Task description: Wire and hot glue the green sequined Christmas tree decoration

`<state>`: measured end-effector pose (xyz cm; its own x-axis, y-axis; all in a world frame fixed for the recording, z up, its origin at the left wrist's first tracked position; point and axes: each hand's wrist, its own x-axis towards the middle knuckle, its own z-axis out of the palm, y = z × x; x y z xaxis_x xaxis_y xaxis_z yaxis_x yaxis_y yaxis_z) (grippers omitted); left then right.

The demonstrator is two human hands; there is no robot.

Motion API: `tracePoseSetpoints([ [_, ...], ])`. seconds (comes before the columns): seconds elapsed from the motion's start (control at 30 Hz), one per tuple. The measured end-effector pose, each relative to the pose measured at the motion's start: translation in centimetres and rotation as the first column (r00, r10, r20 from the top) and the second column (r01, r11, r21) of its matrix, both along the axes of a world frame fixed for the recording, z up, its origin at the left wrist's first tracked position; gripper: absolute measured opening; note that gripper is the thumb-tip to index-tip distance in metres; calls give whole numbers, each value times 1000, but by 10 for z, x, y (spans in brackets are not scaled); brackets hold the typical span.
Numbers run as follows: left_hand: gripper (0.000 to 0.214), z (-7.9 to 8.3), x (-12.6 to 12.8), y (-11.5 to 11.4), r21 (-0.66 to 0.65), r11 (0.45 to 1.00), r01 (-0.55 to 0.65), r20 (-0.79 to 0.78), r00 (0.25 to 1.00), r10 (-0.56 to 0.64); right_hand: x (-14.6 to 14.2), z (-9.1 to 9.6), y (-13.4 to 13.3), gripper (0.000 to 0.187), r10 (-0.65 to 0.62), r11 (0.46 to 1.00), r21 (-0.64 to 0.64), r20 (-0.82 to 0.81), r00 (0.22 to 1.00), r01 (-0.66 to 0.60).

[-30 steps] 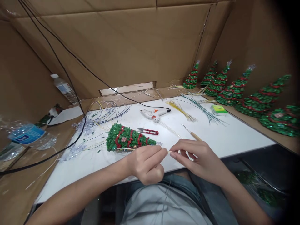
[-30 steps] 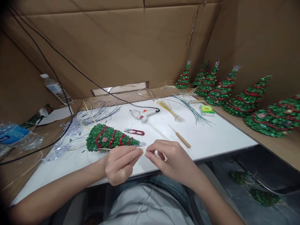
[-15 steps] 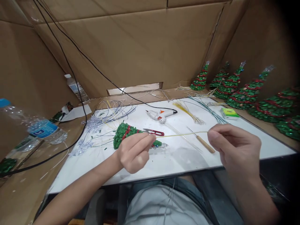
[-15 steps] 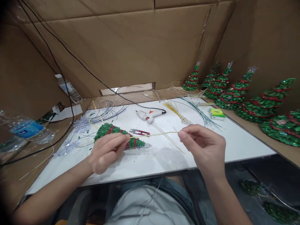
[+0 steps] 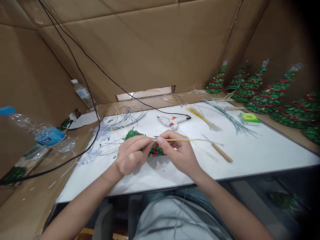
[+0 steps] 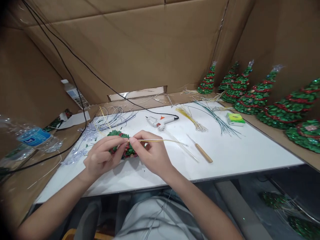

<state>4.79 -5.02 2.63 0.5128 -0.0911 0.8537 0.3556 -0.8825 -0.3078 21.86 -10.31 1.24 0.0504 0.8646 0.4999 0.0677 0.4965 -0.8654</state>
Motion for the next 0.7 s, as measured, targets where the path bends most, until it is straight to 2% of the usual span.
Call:
tracePoseSetpoints([
  [0.1, 44, 7, -10, 9, -26, 1000, -13, 53, 999, 15, 4, -6, 1, 23, -143, 988, 69, 102, 984, 137],
  [0.13, 50, 9, -15, 15, -34, 999, -7, 113, 993, 11, 7, -10, 0, 24, -181, 983, 65, 118, 976, 174],
  [0.17, 53, 12, -21, 22, -81, 996, -47, 227, 972, 65, 10, -14, 0, 25, -212, 977, 52, 128, 969, 207],
  [0.23, 49, 15, -34, 37, -161, 983, -84, 480, 864, 152, 15, -23, -2, 27, -265, 964, 16, 150, 953, 265],
  [0.27, 47, 14, -41, 45, -213, 974, -75, 556, 811, 184, 18, -27, -4, 27, -288, 957, 2, 163, 944, 291],
  [0.3, 45, 13, -46, 53, -305, 948, -88, 564, 786, 254, 20, -31, -5, 27, -308, 949, -7, 173, 935, 314],
  [0.37, 40, 7, -55, 64, -373, 921, -114, 554, 769, 319, 22, -37, -8, 27, -335, 939, -20, 173, 926, 343],
  [0.47, 37, -4, -62, 73, -511, 840, -184, 463, 764, 449, 23, -42, -12, 27, -345, 934, -37, 151, 926, 354],
  [0.6, 36, -12, -63, 76, -606, 785, -131, 445, 762, 471, 24, -46, -15, 27, -378, 921, -44, 151, 914, 388],
  [0.7, 35, -14, -60, 73, -643, 763, -71, 449, 772, 450, 26, -49, -19, 25, -405, 911, 7, 189, 895, 411],
])
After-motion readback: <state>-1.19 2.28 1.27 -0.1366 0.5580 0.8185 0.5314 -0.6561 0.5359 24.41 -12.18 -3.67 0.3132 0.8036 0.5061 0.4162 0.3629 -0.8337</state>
